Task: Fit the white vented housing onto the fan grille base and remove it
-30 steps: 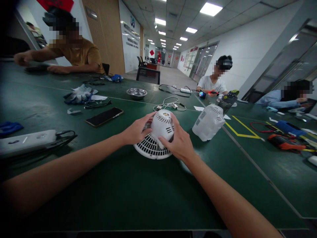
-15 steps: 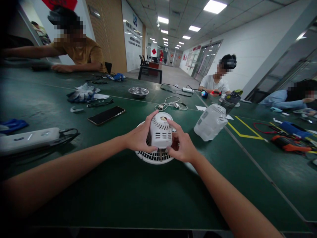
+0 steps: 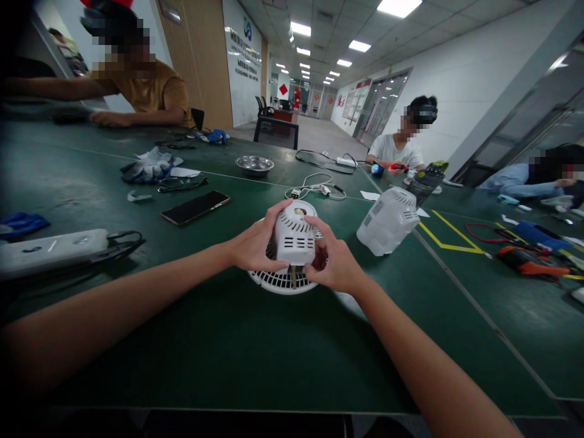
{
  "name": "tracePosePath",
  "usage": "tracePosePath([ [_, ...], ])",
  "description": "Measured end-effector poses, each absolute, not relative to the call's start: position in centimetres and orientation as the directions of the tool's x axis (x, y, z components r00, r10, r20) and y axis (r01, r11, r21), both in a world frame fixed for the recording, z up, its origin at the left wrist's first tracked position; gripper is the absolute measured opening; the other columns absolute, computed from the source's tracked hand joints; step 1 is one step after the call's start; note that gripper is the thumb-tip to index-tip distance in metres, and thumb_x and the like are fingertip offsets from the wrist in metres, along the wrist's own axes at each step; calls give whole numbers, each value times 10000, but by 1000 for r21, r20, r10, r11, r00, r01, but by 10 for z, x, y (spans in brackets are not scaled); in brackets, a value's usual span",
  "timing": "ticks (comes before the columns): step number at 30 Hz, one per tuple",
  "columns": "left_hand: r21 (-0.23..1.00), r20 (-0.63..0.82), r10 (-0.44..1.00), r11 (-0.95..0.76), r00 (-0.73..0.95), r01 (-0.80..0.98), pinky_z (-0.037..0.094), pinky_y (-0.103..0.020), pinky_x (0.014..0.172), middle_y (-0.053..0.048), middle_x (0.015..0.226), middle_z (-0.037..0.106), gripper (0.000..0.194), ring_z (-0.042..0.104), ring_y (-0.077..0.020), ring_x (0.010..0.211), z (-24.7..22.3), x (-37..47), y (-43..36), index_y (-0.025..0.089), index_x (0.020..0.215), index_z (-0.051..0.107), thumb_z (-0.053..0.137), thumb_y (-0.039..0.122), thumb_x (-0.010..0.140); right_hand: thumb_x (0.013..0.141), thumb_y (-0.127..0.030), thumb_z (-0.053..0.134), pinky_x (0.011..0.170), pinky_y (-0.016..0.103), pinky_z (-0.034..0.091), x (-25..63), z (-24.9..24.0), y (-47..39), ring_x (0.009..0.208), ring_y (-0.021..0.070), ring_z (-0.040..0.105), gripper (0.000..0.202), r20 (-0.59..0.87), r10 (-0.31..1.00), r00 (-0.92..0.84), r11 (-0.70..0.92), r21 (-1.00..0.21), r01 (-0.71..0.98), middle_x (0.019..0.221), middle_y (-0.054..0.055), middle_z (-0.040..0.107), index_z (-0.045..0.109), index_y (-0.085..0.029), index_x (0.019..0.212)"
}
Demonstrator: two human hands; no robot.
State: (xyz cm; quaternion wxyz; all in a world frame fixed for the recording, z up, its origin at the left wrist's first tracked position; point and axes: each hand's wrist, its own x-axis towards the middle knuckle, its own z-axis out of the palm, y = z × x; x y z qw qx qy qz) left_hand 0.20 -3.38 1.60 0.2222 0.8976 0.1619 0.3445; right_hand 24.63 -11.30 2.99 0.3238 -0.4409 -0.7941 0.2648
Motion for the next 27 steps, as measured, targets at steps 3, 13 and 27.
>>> tracePosePath([
  [3,523,540,448,-842,713,133,467,-579,1044,-217,1569,339,1245,532,-431,1277,16,2,-33,273,1586,-13,821,524,696,760,-229,706,562,366,594,248,29,-112,652,202,682,944,274,873,-404,463,-728,506,926,13,709,203,-345,1550],
  [13,505,553,427,-855,716,119,429,-589,1088,-224,1580,352,1236,499,-441,1328,15,1,-33,256,1597,-10,811,531,715,768,-236,736,577,367,608,245,33,-114,722,225,708,910,267,868,-419,460,-749,476,1010,44,708,236,-351,1520],
  [27,469,549,413,-872,727,141,302,-646,1191,-192,1696,186,1421,398,-495,1430,-4,-3,-18,269,1629,-116,794,741,645,800,-298,757,577,365,590,251,29,-109,680,196,664,947,361,794,-490,600,-594,535,1040,60,690,173,-349,1544],
])
